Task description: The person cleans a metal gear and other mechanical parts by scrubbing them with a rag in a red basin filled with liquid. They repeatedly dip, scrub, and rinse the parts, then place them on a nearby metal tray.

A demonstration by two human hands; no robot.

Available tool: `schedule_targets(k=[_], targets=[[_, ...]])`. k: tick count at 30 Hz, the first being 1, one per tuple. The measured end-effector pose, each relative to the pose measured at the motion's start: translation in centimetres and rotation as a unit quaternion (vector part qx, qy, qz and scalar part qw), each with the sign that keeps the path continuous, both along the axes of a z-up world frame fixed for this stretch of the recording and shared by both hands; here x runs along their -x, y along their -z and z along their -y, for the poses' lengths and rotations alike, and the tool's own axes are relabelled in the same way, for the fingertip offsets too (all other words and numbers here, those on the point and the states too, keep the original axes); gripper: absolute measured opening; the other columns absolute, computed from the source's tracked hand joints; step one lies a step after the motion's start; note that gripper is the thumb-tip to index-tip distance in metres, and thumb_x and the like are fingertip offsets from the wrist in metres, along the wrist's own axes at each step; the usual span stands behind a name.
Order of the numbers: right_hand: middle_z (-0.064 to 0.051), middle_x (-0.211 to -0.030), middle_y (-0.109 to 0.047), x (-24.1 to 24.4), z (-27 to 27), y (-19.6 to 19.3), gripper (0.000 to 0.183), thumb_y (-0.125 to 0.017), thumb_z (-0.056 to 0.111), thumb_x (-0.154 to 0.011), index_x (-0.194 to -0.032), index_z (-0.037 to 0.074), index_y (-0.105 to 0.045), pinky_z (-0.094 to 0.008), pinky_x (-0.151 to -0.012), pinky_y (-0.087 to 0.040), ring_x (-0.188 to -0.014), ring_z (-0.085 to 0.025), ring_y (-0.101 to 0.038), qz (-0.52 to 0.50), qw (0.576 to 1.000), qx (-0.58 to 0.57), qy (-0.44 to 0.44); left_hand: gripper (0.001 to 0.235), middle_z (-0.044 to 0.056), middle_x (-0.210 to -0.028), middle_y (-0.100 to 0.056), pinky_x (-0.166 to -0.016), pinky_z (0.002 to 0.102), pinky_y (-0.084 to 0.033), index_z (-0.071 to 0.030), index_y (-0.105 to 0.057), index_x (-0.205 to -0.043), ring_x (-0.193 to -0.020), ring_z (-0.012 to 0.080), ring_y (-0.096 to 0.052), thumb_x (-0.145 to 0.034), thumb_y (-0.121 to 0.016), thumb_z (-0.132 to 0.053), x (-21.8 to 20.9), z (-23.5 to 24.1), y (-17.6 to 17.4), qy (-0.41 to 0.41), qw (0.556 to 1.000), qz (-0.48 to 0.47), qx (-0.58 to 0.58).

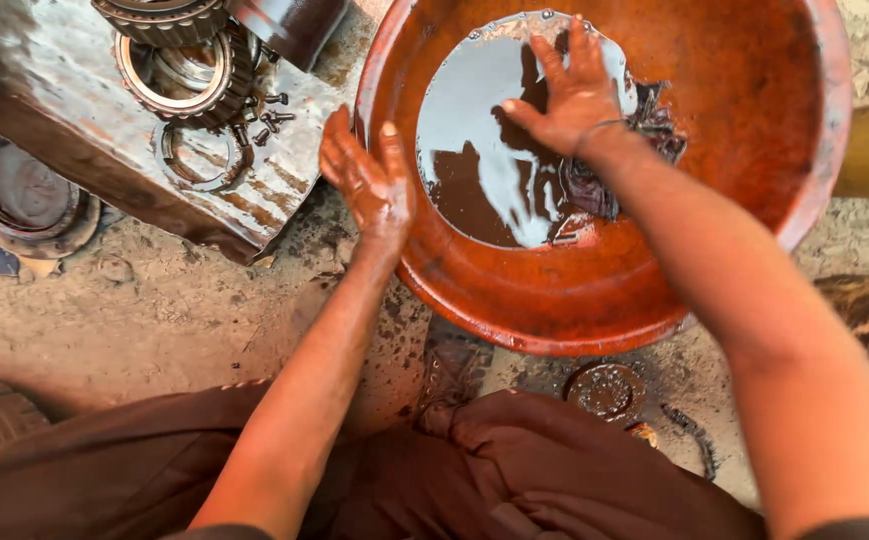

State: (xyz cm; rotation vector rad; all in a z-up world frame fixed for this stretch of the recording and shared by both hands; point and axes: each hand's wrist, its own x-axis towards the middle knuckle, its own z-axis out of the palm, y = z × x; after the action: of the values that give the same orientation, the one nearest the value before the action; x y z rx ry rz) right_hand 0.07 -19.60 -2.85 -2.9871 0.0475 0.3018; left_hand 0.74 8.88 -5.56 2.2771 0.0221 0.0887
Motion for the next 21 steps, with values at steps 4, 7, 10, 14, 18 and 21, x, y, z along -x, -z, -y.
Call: schedule_targets(k=[4,7,10,14,18,21], targets=[[-0.031,-0.167,-0.004,-1.3,-4.6,2.7,0.108,-0.042,0.083,-0.081,-0.162,0.015,-0.02,-0.065,-0.11,-0.01,-0.149,-0.058,-0.004,-0.128,0.98,-0.046,0.147,0.071,0.026,-0.154,-0.033,-0.12,0.063,-0.031,-0.001,-0.037,-0.151,-0.147,0.0422,-0.027,-0.108,-0.046,-0.056,-0.7,0.1,-0.9,-0.016,0.999,-0.013,0.036],[-0.031,-0.162,-0.029,-0.6,-7.9,4.1,0.099,-0.033,0.078,-0.099,-0.164,0.003,-0.023,-0.056,-0.125,-0.024,-0.152,-0.047,-0.027,-0.269,0.962,-0.031,0.039,0.066,0.024,-0.155,-0.035,-0.123,0.063,-0.029,-0.001,-0.039,-0.151,-0.149,0.0396,-0.027,-0.11,-0.046,-0.052,-0.1,-0.1,-0.6,-0.007,1.0,0.001,0.021],[-0.027,-0.163,-0.022,2.5,-10.3,5.2,0.075,-0.042,0.058,-0.101,-0.158,0.01,-0.029,-0.053,-0.121,-0.016,-0.151,-0.044,-0.017,-0.261,0.96,0.031,-0.095,0.06,0.024,-0.154,-0.036,-0.123,0.061,-0.029,0.0,-0.042,-0.148,-0.148,0.0388,-0.028,-0.111,-0.049,-0.046,0.4,-0.5,-0.3,-0.006,0.999,-0.025,0.031],[-0.024,-0.155,-0.038,7.7,-9.4,5.2,0.062,-0.053,0.032,-0.094,-0.151,0.01,-0.044,-0.047,-0.118,-0.024,-0.142,-0.038,-0.032,-0.168,0.966,-0.073,-0.182,0.055,0.026,-0.152,-0.036,-0.121,0.058,-0.032,0.003,-0.045,-0.145,-0.147,0.0404,-0.028,-0.111,-0.051,-0.039,0.1,-0.7,-0.9,0.007,0.998,-0.023,0.053],[-0.012,-0.139,-0.061,12.4,-6.5,5.2,0.049,-0.049,0.013,-0.097,-0.146,0.013,-0.055,-0.041,-0.115,-0.044,-0.134,-0.029,-0.054,-0.208,0.964,-0.064,-0.155,0.047,0.025,-0.15,-0.04,-0.121,0.057,-0.034,0.003,-0.049,-0.139,-0.143,0.0393,-0.033,-0.108,-0.058,-0.031,-0.1,-0.6,-0.9,0.002,0.999,-0.013,0.045],[-0.012,-0.133,-0.064,14.5,-5.2,5.9,0.04,-0.05,0.008,-0.093,-0.132,0.01,-0.062,-0.04,-0.101,-0.052,-0.126,-0.029,-0.06,-0.178,0.968,-0.031,-0.175,0.045,0.025,-0.149,-0.04,-0.121,0.056,-0.035,0.004,-0.048,-0.139,-0.143,0.0394,-0.034,-0.106,-0.063,-0.022,0.1,-0.8,-0.4,0.004,0.999,0.013,0.048]])
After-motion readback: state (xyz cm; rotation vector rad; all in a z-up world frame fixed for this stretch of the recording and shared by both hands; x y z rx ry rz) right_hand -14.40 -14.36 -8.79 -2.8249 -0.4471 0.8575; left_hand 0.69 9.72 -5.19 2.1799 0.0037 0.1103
